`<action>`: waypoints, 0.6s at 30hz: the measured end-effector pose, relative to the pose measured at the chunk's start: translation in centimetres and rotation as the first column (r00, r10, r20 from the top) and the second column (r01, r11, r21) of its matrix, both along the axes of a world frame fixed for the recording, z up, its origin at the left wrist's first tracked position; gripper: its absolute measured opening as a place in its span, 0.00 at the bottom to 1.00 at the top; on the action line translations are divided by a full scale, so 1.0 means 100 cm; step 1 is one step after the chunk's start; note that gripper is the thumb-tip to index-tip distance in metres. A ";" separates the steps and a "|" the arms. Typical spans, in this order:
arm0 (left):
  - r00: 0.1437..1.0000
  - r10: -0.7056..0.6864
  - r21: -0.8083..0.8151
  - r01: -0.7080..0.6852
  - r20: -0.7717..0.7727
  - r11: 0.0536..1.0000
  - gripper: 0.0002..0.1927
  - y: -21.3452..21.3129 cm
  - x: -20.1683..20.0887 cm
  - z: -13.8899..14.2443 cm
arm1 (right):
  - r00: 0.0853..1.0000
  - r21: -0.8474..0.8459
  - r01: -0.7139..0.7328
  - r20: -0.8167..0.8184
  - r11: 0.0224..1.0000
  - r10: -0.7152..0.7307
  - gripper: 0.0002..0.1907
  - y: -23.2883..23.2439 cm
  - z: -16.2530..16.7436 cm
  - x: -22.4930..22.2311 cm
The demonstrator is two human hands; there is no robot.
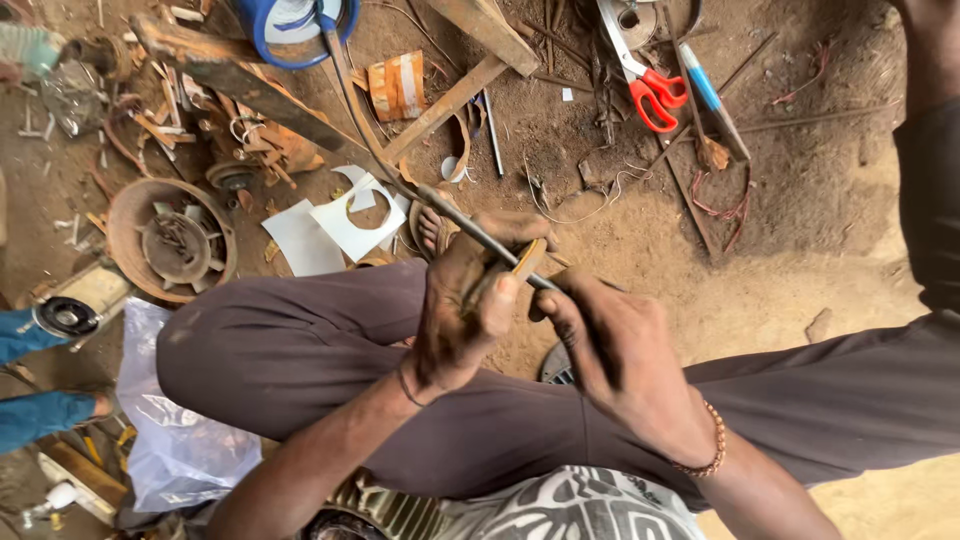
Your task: The person sits on the ground and cuts a ring shape out of a sheet of paper with scissors, then holds a rusty circular metal flange and scrapes its surface and inner edge with a knife blade. They then handle small bolts and fit the flange onto a long metal rod.
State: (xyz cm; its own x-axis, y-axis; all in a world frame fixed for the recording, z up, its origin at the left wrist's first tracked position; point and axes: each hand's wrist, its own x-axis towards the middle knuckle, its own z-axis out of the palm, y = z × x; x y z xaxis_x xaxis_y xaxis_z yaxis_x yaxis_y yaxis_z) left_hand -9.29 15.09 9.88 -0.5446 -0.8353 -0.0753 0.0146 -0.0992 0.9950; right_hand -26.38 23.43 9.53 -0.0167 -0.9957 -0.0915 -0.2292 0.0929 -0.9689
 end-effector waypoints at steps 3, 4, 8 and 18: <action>0.981 -0.081 -0.091 0.098 0.178 0.991 0.26 -0.004 0.005 0.008 | 0.999 0.011 -0.043 0.013 0.999 0.043 0.08 0.004 -0.016 -0.002; 0.980 -0.087 -0.073 0.101 0.177 0.992 0.26 -0.005 0.005 0.009 | 0.997 0.037 -0.067 0.028 0.997 0.066 0.09 0.003 -0.019 -0.010; 0.951 -0.062 0.113 0.029 0.302 0.993 0.27 -0.010 0.007 0.013 | 0.976 -0.039 0.074 0.209 0.996 -0.064 0.18 -0.012 -0.013 -0.045; 0.947 -0.134 -0.120 0.175 0.291 0.977 0.25 -0.007 -0.014 0.034 | 0.932 -0.148 -0.148 0.311 0.978 0.188 0.23 -0.058 0.021 -0.038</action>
